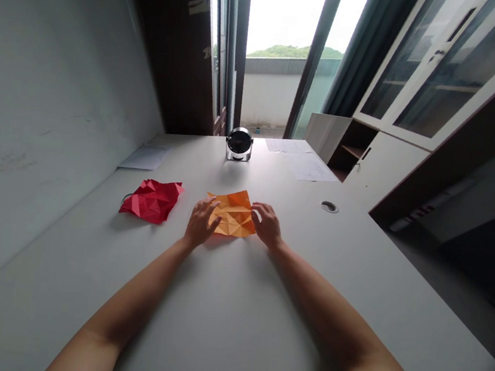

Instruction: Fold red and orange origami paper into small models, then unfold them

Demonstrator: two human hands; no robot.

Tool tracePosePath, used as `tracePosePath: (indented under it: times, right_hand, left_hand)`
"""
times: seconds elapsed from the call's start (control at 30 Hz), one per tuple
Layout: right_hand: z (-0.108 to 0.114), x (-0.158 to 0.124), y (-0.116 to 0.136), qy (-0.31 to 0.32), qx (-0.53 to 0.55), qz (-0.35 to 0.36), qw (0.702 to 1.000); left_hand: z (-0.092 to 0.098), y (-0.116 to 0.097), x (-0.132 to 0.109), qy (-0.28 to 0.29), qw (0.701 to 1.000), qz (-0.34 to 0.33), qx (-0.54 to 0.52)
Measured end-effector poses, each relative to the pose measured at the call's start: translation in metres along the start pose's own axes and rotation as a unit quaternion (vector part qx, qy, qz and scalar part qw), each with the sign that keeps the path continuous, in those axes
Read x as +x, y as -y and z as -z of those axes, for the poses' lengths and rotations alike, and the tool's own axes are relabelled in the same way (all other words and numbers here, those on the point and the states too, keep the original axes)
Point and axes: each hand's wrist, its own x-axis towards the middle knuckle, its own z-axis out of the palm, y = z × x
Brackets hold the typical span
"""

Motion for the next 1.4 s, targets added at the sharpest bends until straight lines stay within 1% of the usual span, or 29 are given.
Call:
tracePosePath:
  times: [0.07, 0.1, 0.17, 0.3, 0.33, 0.4, 0.47, 0.57, 0.7, 0.77, 0.87, 0.93, 1.07, 1.2, 1.3, 1.4]
  right_hand:
    - [-0.004, 0.0, 0.007, 0.02, -0.009, 0.008, 1.0]
    - [-0.006, 0.0, 0.009, 0.023, -0.011, 0.006, 1.0]
    - [-0.008, 0.0, 0.011, 0.02, -0.015, 0.003, 1.0]
    - [-0.002, -0.003, 0.019, 0.015, -0.015, 0.031, 0.999]
    - [0.001, -0.004, 0.023, 0.017, -0.011, 0.041, 0.999]
    - [0.004, -0.002, 0.033, 0.021, -0.006, 0.054, 0.998]
    - [0.001, 0.004, 0.042, 0.039, -0.008, 0.056, 0.998]
    - [-0.012, 0.019, 0.048, 0.1, -0.043, 0.037, 0.993]
    - [-0.03, 0.032, 0.037, 0.201, -0.138, 0.016, 0.97]
    - [-0.034, 0.033, 0.026, 0.231, -0.156, 0.018, 0.96]
    - [-0.037, 0.031, 0.008, 0.246, -0.146, 0.066, 0.956]
    - [-0.038, 0.03, 0.0, 0.253, -0.139, 0.08, 0.954]
    - [-0.045, 0.024, -0.001, 0.261, -0.147, 0.068, 0.952]
    - [-0.051, 0.018, 0.004, 0.258, -0.142, 0.069, 0.953]
    - [-0.049, 0.018, 0.002, 0.256, -0.133, 0.058, 0.956]
    - [-0.043, 0.019, -0.006, 0.244, -0.137, 0.028, 0.96]
  left_hand:
    - [-0.001, -0.005, 0.001, -0.002, 1.0, -0.001, 0.002]
    - [-0.003, -0.005, 0.001, 0.01, 1.0, 0.0, 0.011]
    - [-0.012, -0.001, 0.001, 0.063, 0.997, 0.012, 0.041]
    - [-0.034, 0.014, 0.004, 0.212, 0.972, 0.052, 0.081]
    - [-0.037, 0.018, 0.005, 0.237, 0.966, 0.052, 0.086]
    - [-0.04, 0.022, 0.01, 0.259, 0.96, 0.041, 0.094]
    - [-0.04, 0.025, 0.014, 0.262, 0.96, 0.032, 0.096]
    - [-0.039, 0.027, 0.018, 0.258, 0.961, 0.031, 0.098]
    - [-0.04, 0.029, 0.019, 0.262, 0.96, 0.03, 0.098]
    - [-0.041, 0.031, 0.019, 0.264, 0.96, 0.025, 0.095]
    - [-0.042, 0.035, 0.022, 0.259, 0.961, 0.023, 0.09]
    - [-0.043, 0.037, 0.027, 0.249, 0.964, 0.035, 0.089]
    - [-0.046, 0.04, 0.036, 0.221, 0.969, 0.062, 0.089]
    - [-0.049, 0.041, 0.033, 0.202, 0.973, 0.069, 0.092]
    - [-0.048, 0.041, 0.027, 0.208, 0.969, 0.084, 0.1]
    - [-0.044, 0.042, 0.022, 0.215, 0.967, 0.091, 0.1]
